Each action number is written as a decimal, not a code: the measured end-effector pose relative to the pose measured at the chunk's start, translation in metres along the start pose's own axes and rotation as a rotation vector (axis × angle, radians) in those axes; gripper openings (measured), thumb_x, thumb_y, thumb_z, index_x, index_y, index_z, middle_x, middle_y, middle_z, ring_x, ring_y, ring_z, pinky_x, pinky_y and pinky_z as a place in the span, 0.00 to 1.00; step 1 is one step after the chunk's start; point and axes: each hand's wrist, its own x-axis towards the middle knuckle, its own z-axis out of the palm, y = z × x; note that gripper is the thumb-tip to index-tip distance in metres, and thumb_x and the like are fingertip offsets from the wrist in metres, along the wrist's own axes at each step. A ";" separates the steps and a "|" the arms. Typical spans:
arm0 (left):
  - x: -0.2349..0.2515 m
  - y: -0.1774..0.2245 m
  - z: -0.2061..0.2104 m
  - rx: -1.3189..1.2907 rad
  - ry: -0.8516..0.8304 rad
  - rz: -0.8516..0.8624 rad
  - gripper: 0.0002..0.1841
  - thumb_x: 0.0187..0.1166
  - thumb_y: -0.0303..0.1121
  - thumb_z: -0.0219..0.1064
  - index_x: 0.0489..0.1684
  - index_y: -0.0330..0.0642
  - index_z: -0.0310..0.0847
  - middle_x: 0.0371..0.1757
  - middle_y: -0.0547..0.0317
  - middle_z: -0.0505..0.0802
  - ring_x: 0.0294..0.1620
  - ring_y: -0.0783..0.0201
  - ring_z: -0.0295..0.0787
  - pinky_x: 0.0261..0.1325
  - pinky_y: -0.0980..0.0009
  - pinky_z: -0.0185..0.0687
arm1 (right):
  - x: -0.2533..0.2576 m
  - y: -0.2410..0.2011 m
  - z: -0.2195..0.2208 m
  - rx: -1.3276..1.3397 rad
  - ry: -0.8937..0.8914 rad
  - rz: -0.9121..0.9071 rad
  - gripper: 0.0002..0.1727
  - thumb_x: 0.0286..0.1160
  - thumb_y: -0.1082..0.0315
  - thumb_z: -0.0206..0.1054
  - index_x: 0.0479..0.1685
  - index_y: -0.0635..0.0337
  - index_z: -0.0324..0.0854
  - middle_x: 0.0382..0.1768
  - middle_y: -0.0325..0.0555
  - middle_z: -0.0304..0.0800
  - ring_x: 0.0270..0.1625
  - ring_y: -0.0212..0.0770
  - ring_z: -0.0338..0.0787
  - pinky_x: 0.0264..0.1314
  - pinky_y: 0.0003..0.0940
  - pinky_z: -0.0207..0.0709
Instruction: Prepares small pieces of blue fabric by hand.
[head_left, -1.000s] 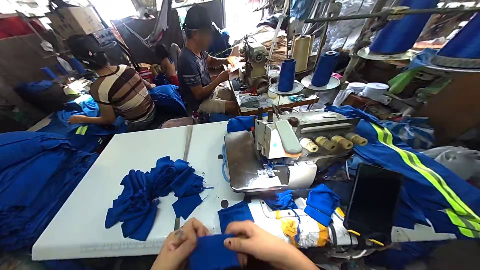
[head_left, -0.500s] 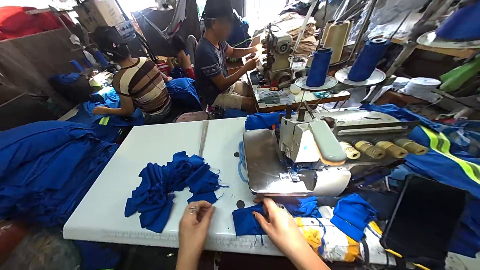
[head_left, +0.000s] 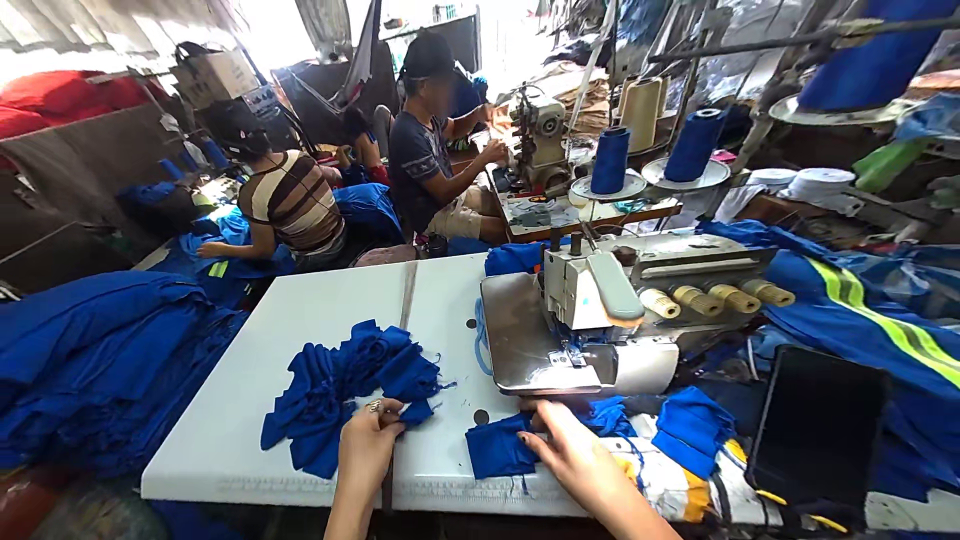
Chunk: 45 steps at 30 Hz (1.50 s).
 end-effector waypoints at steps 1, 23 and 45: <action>0.001 0.001 -0.003 -0.038 -0.005 -0.053 0.14 0.63 0.23 0.80 0.48 0.38 0.92 0.41 0.53 0.96 0.40 0.61 0.93 0.51 0.60 0.89 | -0.002 -0.001 0.000 -0.052 0.071 -0.043 0.20 0.79 0.60 0.68 0.63 0.62 0.84 0.46 0.54 0.91 0.46 0.53 0.92 0.50 0.51 0.87; -0.070 0.057 0.021 -0.053 0.307 0.206 0.18 0.60 0.20 0.77 0.51 0.30 0.86 0.44 0.46 0.90 0.39 0.59 0.89 0.42 0.63 0.89 | 0.031 -0.093 0.035 0.260 0.219 -0.301 0.18 0.64 0.81 0.67 0.53 0.56 0.90 0.50 0.46 0.95 0.52 0.43 0.96 0.52 0.43 0.91; -0.051 0.045 0.009 -1.106 0.249 0.055 0.04 0.75 0.24 0.68 0.43 0.38 0.81 0.27 0.64 0.90 0.26 0.76 0.86 0.33 0.80 0.85 | 0.006 -0.113 0.003 1.512 -0.835 0.246 0.08 0.83 0.58 0.63 0.37 0.45 0.84 0.14 0.25 0.74 0.14 0.19 0.68 0.18 0.16 0.63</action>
